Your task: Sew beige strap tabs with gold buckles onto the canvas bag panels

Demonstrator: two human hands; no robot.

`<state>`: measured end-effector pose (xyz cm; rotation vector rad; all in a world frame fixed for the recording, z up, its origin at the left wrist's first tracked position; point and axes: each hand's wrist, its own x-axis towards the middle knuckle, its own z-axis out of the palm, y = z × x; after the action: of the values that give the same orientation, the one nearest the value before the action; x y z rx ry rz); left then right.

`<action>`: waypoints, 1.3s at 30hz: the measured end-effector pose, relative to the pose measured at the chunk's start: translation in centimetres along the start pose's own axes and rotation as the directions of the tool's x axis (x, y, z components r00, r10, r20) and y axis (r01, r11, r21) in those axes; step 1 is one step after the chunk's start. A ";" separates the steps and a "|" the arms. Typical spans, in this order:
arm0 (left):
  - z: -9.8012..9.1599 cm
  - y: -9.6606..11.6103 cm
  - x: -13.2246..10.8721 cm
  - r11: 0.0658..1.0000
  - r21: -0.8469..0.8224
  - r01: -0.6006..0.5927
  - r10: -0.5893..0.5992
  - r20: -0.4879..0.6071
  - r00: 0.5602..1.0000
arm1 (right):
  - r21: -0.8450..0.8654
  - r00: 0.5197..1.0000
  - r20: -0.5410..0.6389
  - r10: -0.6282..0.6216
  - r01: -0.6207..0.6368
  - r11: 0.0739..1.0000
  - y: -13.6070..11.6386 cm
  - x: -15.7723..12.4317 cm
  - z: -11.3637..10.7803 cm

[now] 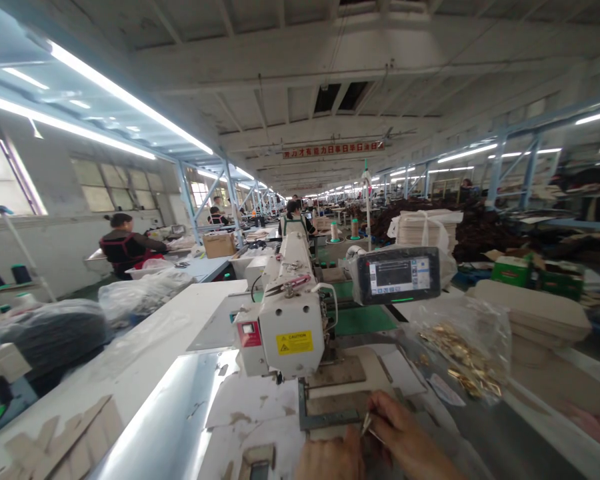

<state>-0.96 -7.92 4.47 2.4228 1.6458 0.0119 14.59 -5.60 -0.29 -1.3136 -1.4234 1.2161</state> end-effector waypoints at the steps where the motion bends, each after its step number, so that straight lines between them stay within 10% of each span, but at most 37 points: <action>1: -0.5 0.2 -0.1 1.000 0.019 0.022 -0.022 0.034 0.999 | -0.101 0.999 -0.013 -0.030 0.028 0.995 0.0 -0.2 0.0; 6: -2.2 1.0 -1.0 0.997 0.052 0.064 -0.068 0.076 0.995 | -0.517 0.967 -0.025 -0.255 0.205 0.831 -0.9 -1.9 0.1; 15: -1.4 -0.1 -2.0 0.992 -0.027 -0.124 0.122 -0.081 0.989 | -0.796 0.957 0.168 -0.236 0.273 0.540 -3.5 -4.8 1.9; 20: -0.6 -0.8 -1.2 0.983 -0.115 -0.142 0.121 -0.173 0.977 | -0.702 0.955 0.148 -0.257 0.285 0.653 -3.9 -4.4 1.2; 25: 0.8 -0.8 -1.3 0.934 0.168 -0.315 0.355 -0.362 0.862 | -0.514 0.970 0.140 -0.201 0.244 0.822 -2.4 -0.8 -2.2; 31: 2.4 -2.3 0.9 0.949 0.042 -0.314 0.315 -0.232 0.920 | -0.330 0.988 0.098 0.117 -0.079 0.941 -2.2 3.1 -5.3; 39: 3.5 -3.2 4.2 0.960 0.027 -0.279 0.275 -0.277 0.921 | -0.340 0.987 0.016 0.163 -0.147 0.929 -1.5 6.5 -6.5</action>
<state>-1.87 -3.50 -0.02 2.7246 1.3751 0.4253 19.94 1.60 2.16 -1.6690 -1.6383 1.1402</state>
